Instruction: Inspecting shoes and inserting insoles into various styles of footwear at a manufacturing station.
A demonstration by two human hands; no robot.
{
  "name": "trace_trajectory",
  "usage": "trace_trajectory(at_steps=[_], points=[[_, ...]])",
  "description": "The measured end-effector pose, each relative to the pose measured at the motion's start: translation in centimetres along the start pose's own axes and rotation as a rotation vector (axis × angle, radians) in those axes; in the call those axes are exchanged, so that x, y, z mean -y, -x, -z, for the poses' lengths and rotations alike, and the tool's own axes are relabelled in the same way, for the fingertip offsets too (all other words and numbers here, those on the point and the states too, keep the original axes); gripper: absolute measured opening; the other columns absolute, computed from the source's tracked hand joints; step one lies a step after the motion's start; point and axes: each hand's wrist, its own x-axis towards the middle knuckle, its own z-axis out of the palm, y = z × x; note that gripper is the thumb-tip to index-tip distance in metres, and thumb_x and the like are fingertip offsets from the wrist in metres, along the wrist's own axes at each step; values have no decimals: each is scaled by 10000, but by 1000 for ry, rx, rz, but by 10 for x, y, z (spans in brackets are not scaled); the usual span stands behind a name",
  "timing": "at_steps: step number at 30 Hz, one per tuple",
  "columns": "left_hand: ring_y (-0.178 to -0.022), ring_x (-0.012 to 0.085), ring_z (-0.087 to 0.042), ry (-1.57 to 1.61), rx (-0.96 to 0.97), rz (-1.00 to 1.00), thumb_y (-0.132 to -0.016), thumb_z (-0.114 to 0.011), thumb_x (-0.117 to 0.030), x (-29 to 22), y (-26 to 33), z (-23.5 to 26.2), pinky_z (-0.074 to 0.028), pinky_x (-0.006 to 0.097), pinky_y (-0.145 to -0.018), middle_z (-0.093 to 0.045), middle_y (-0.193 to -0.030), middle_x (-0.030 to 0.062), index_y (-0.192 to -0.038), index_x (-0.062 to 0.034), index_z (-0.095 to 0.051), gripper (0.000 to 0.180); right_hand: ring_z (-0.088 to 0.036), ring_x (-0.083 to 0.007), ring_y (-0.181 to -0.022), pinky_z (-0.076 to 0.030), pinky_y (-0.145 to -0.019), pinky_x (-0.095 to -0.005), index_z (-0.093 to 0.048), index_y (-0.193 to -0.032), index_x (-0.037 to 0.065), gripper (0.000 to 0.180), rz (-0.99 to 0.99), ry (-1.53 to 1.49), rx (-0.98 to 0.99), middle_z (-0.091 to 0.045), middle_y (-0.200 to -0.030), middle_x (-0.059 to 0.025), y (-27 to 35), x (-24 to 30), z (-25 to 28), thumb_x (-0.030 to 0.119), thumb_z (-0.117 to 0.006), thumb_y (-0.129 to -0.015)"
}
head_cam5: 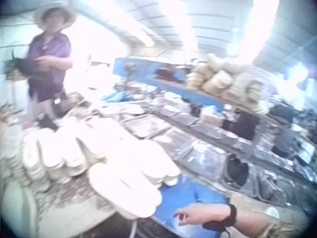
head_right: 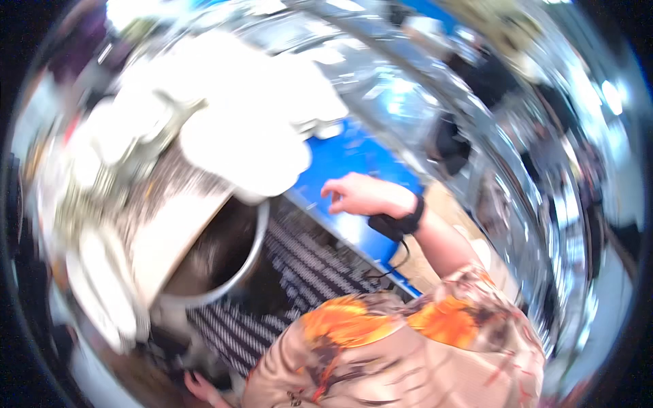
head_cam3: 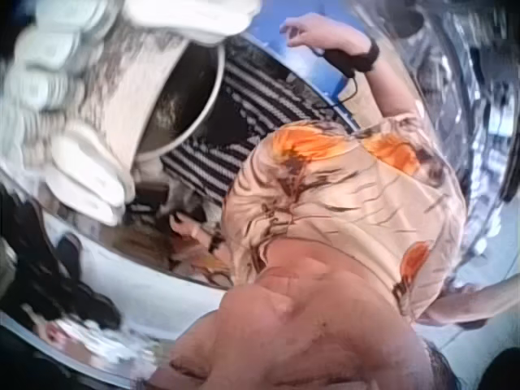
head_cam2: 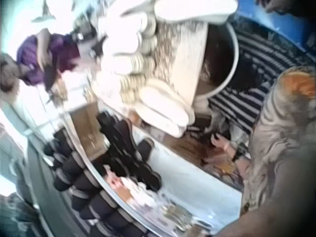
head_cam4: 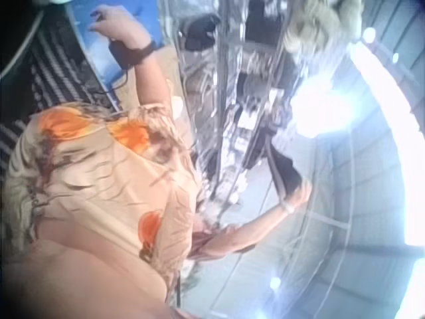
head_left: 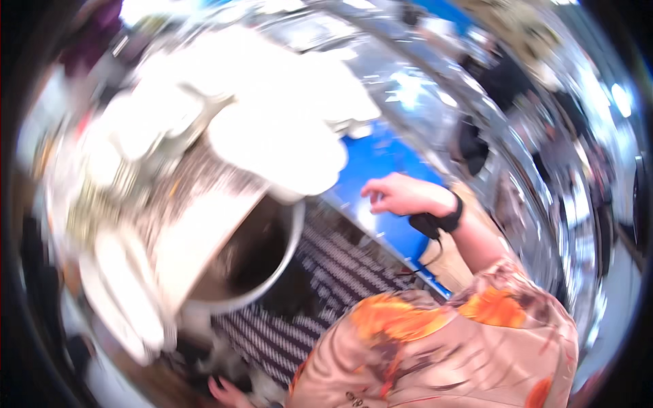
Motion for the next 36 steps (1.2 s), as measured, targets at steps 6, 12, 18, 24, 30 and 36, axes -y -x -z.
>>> trace_trajectory(at_steps=[6,12,18,24,30,36], points=[[-883,358,-555,70,211,-207,-911,-466,-335,-246,-62,15,-449,418,-793,-589,-982,200,-1010,28,-590,397,-596,-349,-856,-477,-746,-417,-599,-978,62,258,-745,245,-1219,-625,-883,-182,97,-255,117,133,-508,-747],[-864,357,-576,162,398,-358,-900,-498,-252,-341,-97,31,-461,400,-778,-612,-950,200,-1000,27,-603,315,-633,-276,-815,-487,-699,-413,-587,-1012,-41,512,-1111,-608,-1009,-641,-882,-171,161,-393,120,368,-688,-722],[-861,341,-594,61,552,-476,-873,-540,-214,-350,-118,22,-473,389,-770,-623,-965,201,-994,27,-617,281,-584,-373,-936,-454,-842,-395,-655,-946,-5,319,-1122,-116,-933,-615,-987,-229,87,-423,115,225,-547,-754],[-844,348,-603,12,549,-508,-860,-539,-189,-351,-117,35,-479,390,-750,-632,-938,201,-958,33,-626,258,-614,-179,-898,-480,-767,-296,-587,-1074,-14,304,-391,-925,-1197,-639,-986,-109,119,-414,143,31,-562,-774],[-827,388,-579,47,635,-574,-865,-519,-185,-370,-120,49,-466,417,-735,-618,-923,221,-985,19,-612,255,-608,-166,-865,-476,-742,-291,-584,-1051,-19,286,-33,-989,-1078,-639,-933,-98,51,-219,99,29,-560,-771],[-802,336,-590,287,542,-586,-789,-585,-64,-353,-111,68,-477,376,-709,-609,-870,163,-928,-33,-604,144,-603,-153,-832,-472,-717,-287,-581,-1029,-25,268,329,-1073,-741,-638,-880,-87,33,-40,25,27,-558,-768]])
